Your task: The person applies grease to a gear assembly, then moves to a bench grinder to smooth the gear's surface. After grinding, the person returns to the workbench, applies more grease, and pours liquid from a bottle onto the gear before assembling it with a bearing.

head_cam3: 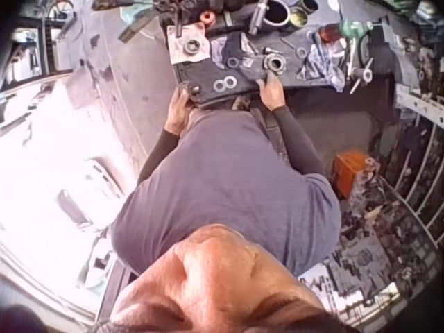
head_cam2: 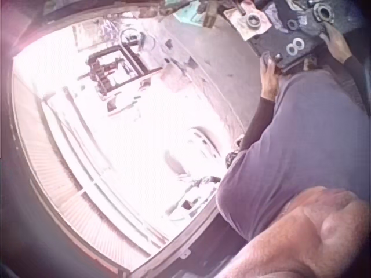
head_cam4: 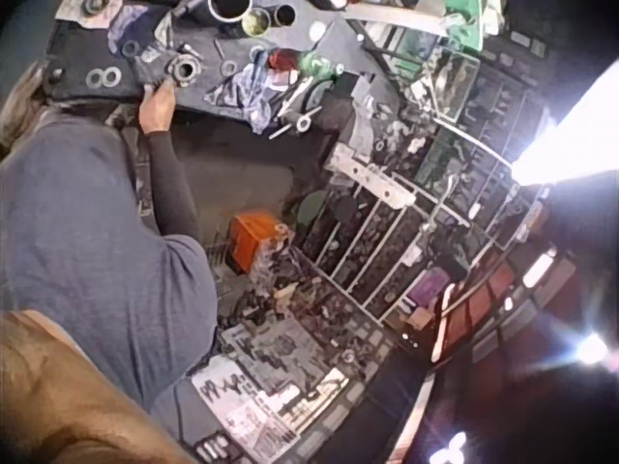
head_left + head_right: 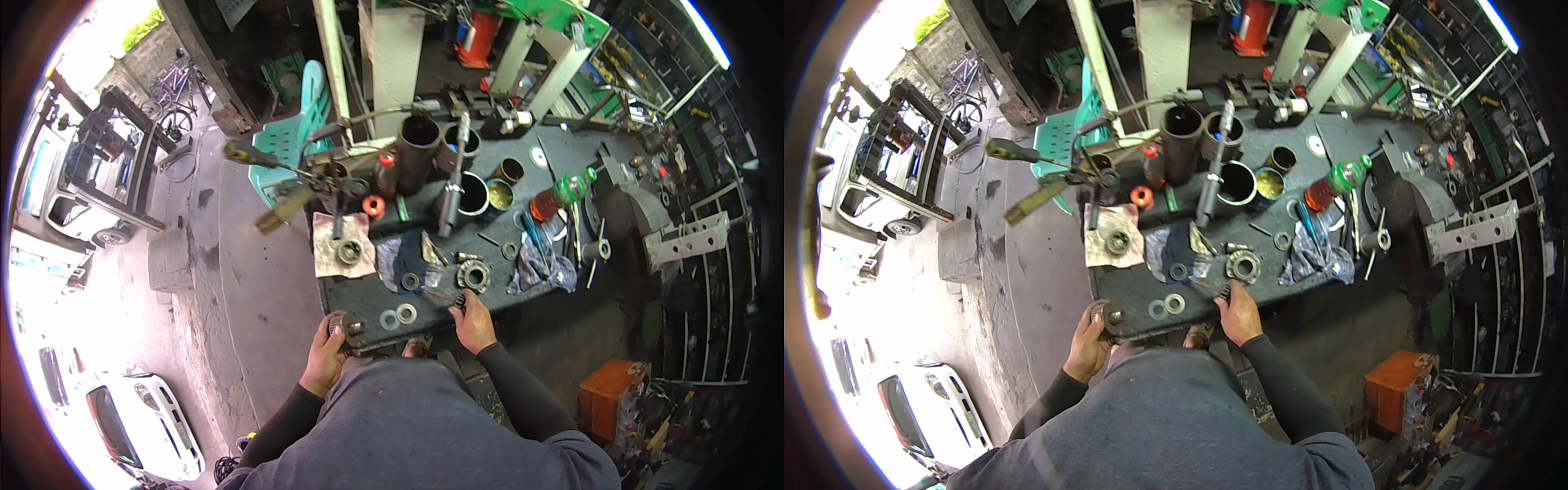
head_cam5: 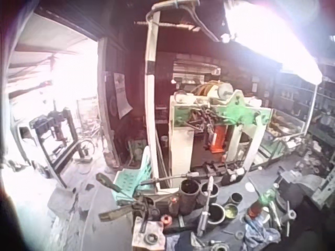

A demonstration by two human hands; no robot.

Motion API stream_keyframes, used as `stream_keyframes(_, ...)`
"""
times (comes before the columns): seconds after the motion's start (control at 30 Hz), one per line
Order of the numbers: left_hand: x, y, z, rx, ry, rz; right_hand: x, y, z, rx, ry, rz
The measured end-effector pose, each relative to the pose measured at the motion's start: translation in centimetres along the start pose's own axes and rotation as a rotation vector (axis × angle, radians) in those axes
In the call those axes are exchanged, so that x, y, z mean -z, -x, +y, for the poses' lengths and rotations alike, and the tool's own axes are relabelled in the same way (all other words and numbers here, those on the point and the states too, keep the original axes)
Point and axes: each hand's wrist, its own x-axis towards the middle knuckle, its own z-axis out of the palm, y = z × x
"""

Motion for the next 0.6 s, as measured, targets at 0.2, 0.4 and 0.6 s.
stream_keyframes(0.2, -3.6, -1.8, -4.4, 0.119, -0.078, -0.071, 7.8, 3.8, -3.2, -0.015, -0.526, -0.308)
stream_keyframes(0.4, -10.2, -3.1, -5.3, 0.132, -0.192, -0.176, 12.6, 3.4, -4.1, 0.039, -0.461, -0.284)
stream_keyframes(0.6, -12.5, -3.2, -5.9, 0.134, -0.076, -0.194, 15.1, 3.2, -1.9, 0.168, -0.434, -0.147)
